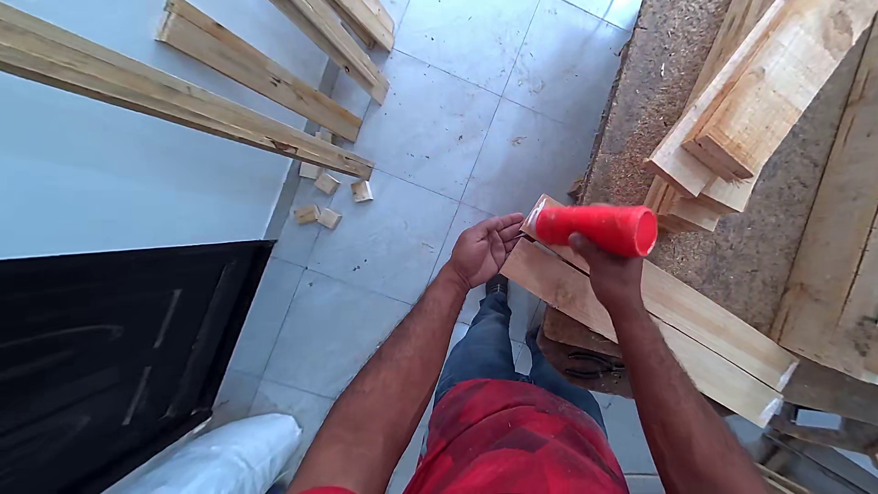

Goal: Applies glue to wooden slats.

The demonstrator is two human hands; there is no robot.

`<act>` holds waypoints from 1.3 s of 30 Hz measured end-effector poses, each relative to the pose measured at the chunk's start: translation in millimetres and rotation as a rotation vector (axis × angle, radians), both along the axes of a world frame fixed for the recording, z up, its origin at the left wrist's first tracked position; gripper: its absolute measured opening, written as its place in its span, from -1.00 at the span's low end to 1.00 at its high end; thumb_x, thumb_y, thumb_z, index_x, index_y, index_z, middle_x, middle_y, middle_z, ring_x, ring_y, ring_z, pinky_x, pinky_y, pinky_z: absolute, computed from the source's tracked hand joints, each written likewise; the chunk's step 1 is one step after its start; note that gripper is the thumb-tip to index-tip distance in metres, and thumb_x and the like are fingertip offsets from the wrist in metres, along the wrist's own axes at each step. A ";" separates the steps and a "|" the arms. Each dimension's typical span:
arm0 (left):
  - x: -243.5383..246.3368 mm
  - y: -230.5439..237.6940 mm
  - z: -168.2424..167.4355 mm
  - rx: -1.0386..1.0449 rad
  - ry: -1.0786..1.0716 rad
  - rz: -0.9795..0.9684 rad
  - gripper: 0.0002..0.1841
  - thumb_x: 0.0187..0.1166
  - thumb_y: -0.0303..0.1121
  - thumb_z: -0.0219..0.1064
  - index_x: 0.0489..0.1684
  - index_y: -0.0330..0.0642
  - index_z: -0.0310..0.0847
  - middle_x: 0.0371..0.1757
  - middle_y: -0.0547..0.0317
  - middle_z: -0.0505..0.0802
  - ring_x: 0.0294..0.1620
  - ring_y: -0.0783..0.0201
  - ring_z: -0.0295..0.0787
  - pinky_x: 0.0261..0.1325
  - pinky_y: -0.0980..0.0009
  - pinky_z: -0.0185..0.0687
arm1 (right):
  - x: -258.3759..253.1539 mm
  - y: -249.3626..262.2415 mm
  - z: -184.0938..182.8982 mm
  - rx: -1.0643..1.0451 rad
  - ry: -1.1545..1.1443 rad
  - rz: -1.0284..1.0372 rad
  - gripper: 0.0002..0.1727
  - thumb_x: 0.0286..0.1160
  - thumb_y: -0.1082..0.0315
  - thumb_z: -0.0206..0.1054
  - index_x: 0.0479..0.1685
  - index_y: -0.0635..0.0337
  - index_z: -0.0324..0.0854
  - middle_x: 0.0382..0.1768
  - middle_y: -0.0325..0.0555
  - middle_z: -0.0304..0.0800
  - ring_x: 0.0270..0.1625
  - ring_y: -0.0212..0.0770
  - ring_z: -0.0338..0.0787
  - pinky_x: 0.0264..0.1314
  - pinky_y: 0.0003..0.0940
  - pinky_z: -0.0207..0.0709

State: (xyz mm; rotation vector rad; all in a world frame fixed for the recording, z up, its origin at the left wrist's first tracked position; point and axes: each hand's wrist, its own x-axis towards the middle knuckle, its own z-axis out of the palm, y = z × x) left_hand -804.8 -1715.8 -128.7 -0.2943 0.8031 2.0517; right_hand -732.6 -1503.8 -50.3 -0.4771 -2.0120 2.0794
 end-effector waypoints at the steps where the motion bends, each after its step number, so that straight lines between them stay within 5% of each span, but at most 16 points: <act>1: -0.2 -2.0 -2.9 0.040 -0.002 -0.011 -0.29 0.85 -0.03 -0.57 0.67 -0.30 0.27 0.49 -0.19 0.68 0.52 -0.04 0.62 0.57 -0.02 0.51 | 16.0 -4.1 4.3 0.025 -0.082 0.062 -0.43 0.21 0.44 0.68 0.30 0.18 0.64 0.09 -0.08 0.88 0.13 -0.12 0.88 0.22 -0.06 0.83; 6: -1.9 -5.3 -7.7 0.130 -0.082 -0.013 -0.09 0.72 0.24 -0.70 0.70 -0.21 0.27 0.56 -0.16 0.64 0.58 -0.04 0.56 0.60 -0.02 0.46 | 48.2 -28.2 3.3 -0.006 -0.162 0.103 -0.40 0.22 0.42 0.69 0.36 0.08 0.65 0.17 -0.13 0.86 0.21 -0.14 0.86 0.28 -0.08 0.81; 17: -0.5 -3.3 -4.4 0.074 -0.068 -0.029 0.01 0.63 0.33 -0.78 0.70 -0.17 0.29 0.52 -0.14 0.68 0.54 -0.03 0.61 0.56 -0.01 0.51 | 51.3 -26.6 4.4 0.088 -0.071 0.046 -0.37 0.26 0.43 0.66 0.41 0.10 0.59 0.26 -0.12 0.81 0.28 -0.14 0.83 0.36 -0.07 0.77; 21: -0.7 -0.7 -4.5 0.093 -0.078 -0.033 0.03 0.59 0.38 -0.78 0.74 -0.14 0.24 0.56 -0.20 0.63 0.56 -0.11 0.57 0.57 -0.09 0.49 | 68.5 -32.7 9.9 0.017 -0.172 0.197 -0.43 0.22 0.39 0.70 0.31 0.09 0.68 0.17 -0.16 0.87 0.18 -0.19 0.87 0.25 -0.11 0.84; 23: 2.4 -2.3 1.9 0.061 -0.061 -0.047 0.01 0.59 0.39 -0.76 0.76 -0.09 0.22 0.58 -0.17 0.62 0.56 -0.10 0.58 0.55 -0.10 0.51 | 72.5 -28.7 16.8 -0.054 -0.222 0.083 -0.51 0.25 0.32 0.70 0.22 0.07 0.73 0.04 -0.15 0.91 0.04 -0.17 0.91 0.13 -0.09 0.87; 25: 3.9 -2.6 8.2 -0.018 -0.017 -0.076 -0.03 0.61 0.40 -0.68 0.76 -0.04 0.23 0.59 -0.11 0.63 0.54 -0.07 0.61 0.52 -0.11 0.56 | 70.1 -6.0 21.9 -0.127 -0.257 -0.196 -0.54 0.41 0.06 0.59 0.19 0.07 0.67 -0.10 -0.12 0.90 -0.12 -0.16 0.91 -0.05 -0.06 0.88; 28: 11.5 -5.7 5.2 -0.122 -0.005 -0.057 -0.07 0.66 0.37 -0.66 0.74 -0.07 0.22 0.56 -0.09 0.65 0.52 -0.06 0.64 0.51 -0.10 0.58 | 55.6 63.6 29.7 -0.445 -0.204 -0.623 -0.44 0.70 -0.17 0.18 0.34 0.12 0.48 -0.03 0.05 0.86 -0.09 0.00 0.91 -0.08 0.06 0.84; 31: 26.7 -22.1 -5.3 -0.190 -0.054 -0.059 -0.09 0.71 0.32 -0.66 0.73 -0.12 0.23 0.50 -0.17 0.70 0.45 -0.09 0.71 0.43 -0.10 0.65 | 48.6 153.0 35.1 -0.745 -0.227 -0.752 -0.33 0.70 -0.40 -0.14 0.20 -0.05 0.54 -0.16 -0.13 0.80 -0.26 -0.24 0.81 -0.29 -0.33 0.72; 33: 42.5 -36.0 -9.2 -0.264 -0.091 -0.086 -0.14 0.76 0.27 -0.61 0.71 -0.16 0.25 0.44 -0.22 0.73 0.38 -0.11 0.75 0.40 -0.07 0.68 | 49.2 204.3 22.3 -0.998 -0.180 -0.729 -0.35 0.64 -0.42 -0.17 -0.11 -0.06 0.53 -0.41 -0.25 0.68 -0.48 -0.38 0.69 -0.50 -0.55 0.60; 35: 59.0 -43.7 -10.8 -0.354 -0.124 -0.108 -0.19 0.79 0.24 -0.52 0.64 -0.20 0.30 0.38 -0.19 0.77 0.36 -0.10 0.77 0.35 -0.07 0.70 | 43.9 237.7 15.1 -1.179 -0.077 -0.763 -0.37 0.68 -0.37 -0.15 -0.30 -0.02 0.50 -0.54 -0.27 0.60 -0.57 -0.38 0.65 -0.53 -0.54 0.60; 39: 86.7 -53.3 -5.4 -0.493 -0.162 -0.238 -0.29 0.83 0.17 -0.46 0.58 -0.14 0.32 0.37 -0.04 0.79 0.36 -0.01 0.78 0.29 0.01 0.72 | 30.1 256.6 18.2 -1.319 0.035 -0.873 -0.48 0.71 -0.29 -0.05 -0.10 -0.02 0.46 -0.43 -0.23 0.60 -0.51 -0.36 0.65 -0.49 -0.53 0.61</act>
